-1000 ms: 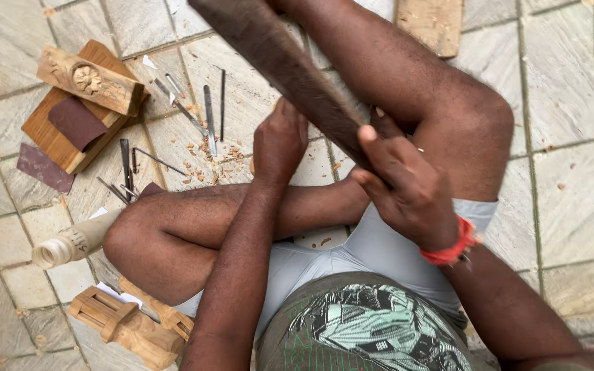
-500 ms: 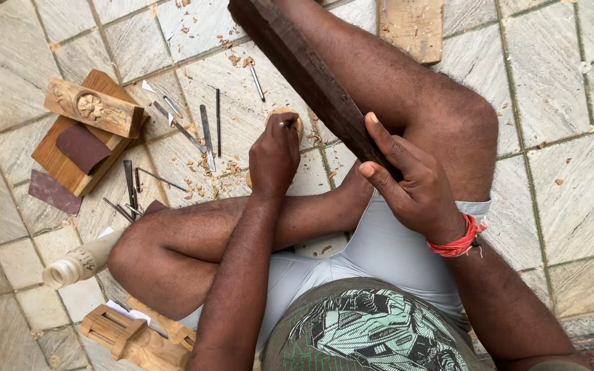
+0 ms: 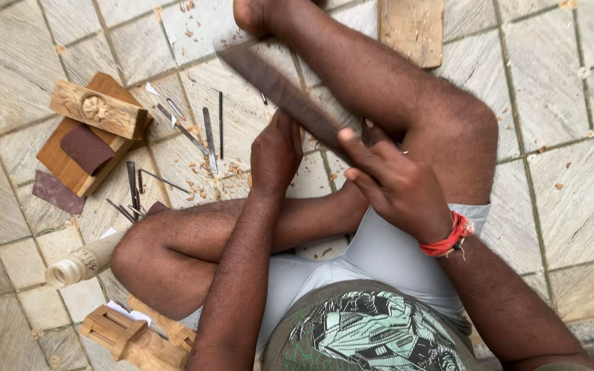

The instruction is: The person carves a small wooden piece using a chisel and a wooden mallet while sitting on the floor. They repeatedly strike the chisel to shape the wood, occasionally adjusting the piece's position.

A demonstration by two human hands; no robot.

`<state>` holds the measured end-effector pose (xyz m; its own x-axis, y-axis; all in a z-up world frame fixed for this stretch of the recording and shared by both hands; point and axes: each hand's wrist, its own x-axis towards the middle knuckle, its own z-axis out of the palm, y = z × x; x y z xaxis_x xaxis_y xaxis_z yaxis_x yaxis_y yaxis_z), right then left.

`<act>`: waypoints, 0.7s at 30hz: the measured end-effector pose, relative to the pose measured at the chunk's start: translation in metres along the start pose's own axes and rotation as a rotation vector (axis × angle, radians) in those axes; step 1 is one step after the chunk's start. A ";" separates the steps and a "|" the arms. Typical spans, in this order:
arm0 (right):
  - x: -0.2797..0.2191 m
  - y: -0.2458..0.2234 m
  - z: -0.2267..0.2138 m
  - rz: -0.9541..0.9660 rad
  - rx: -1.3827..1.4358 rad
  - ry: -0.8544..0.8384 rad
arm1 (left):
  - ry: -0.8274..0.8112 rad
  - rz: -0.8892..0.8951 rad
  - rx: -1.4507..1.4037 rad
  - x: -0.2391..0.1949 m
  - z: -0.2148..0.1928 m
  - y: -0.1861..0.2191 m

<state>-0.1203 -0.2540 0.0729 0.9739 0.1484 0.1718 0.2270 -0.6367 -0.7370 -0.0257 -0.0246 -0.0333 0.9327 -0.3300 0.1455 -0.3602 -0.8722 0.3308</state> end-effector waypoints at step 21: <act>-0.009 0.044 0.029 0.413 0.759 0.086 | 0.167 -0.458 -0.535 0.000 -0.015 -0.026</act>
<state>-0.1193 -0.2613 0.0201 0.9819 -0.0602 -0.1797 -0.1766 0.0548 -0.9828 -0.0162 0.0038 -0.0280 0.9923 0.1235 0.0093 0.0671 -0.5991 0.7979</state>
